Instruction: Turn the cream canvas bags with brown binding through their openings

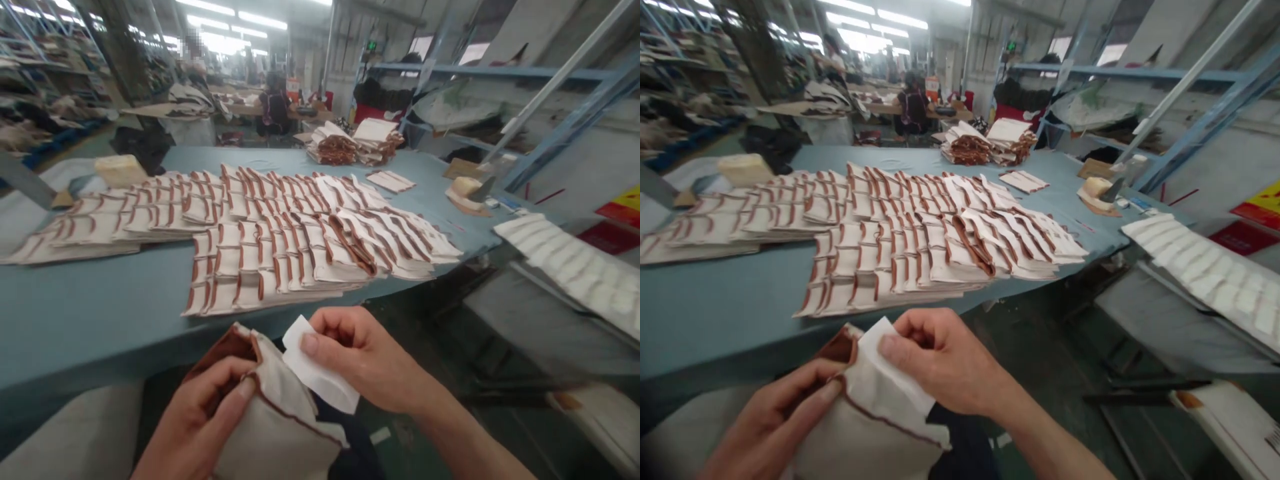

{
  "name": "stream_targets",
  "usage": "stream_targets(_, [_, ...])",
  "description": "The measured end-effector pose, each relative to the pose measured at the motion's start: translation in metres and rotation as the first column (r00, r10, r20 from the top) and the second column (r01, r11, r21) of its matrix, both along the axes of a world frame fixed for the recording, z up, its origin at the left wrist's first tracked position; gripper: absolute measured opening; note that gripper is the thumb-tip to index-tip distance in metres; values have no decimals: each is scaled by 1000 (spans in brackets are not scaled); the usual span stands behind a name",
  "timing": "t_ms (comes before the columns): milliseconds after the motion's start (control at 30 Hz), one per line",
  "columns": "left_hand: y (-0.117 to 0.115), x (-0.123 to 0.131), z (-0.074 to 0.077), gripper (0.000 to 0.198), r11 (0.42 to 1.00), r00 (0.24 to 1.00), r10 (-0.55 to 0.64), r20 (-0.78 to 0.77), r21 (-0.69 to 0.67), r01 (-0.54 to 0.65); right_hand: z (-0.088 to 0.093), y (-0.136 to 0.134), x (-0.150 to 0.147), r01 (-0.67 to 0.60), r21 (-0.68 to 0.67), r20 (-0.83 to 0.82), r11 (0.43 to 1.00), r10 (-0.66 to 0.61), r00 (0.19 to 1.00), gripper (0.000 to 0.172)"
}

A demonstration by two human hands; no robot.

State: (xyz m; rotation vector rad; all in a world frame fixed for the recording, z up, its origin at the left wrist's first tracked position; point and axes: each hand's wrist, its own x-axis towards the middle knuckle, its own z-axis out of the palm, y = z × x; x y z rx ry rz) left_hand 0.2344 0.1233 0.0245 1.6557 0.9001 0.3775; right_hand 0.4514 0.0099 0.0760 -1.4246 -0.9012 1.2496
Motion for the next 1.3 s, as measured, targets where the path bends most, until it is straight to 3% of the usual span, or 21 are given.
stream_targets(167, [-25, -13, 10, 35, 991, 998, -37, 60, -128, 44, -13, -31, -36, -67, -103, 17, 992, 69, 998, 51])
stream_targets(333, [-36, -28, -1, 33, 974, 990, -123, 76, -181, 135, -23, -50, -56, -48, -119, 96, 992, 59, 994, 42])
stream_targets(567, [-53, -46, -11, 33, 955, 992, -77, 97, -277, 101, -31, -76, -72, 25, -106, -13, 994, -27, 1000, 43])
stream_targets(733, [-61, -60, -22, 37, 944, 994, -95, 55, -313, 107, -47, -85, -99, -11, -131, 75, 991, 21, 997, 36])
stream_targets(900, [-67, -74, -33, 48, 947, 992, -119, 46, -294, 128, -61, -85, -119, 18, -178, 245, 984, 27, 969, 32])
stream_targets(1033, [-73, -82, -36, 52, 958, 993, -111, 38, -263, 117, -67, -88, -125, 34, -181, 226, 983, 8, 974, 32])
stream_targets(1167, [-81, -78, -33, 42, 966, 998, -62, -2, -251, 59, -72, -91, -129, 29, -146, 171, 989, -3, 985, 33])
stream_targets(1300, [-87, -73, -29, 33, 989, 999, -26, -30, -145, 22, -76, -93, -128, 31, -138, 215, 990, -1, 977, 32])
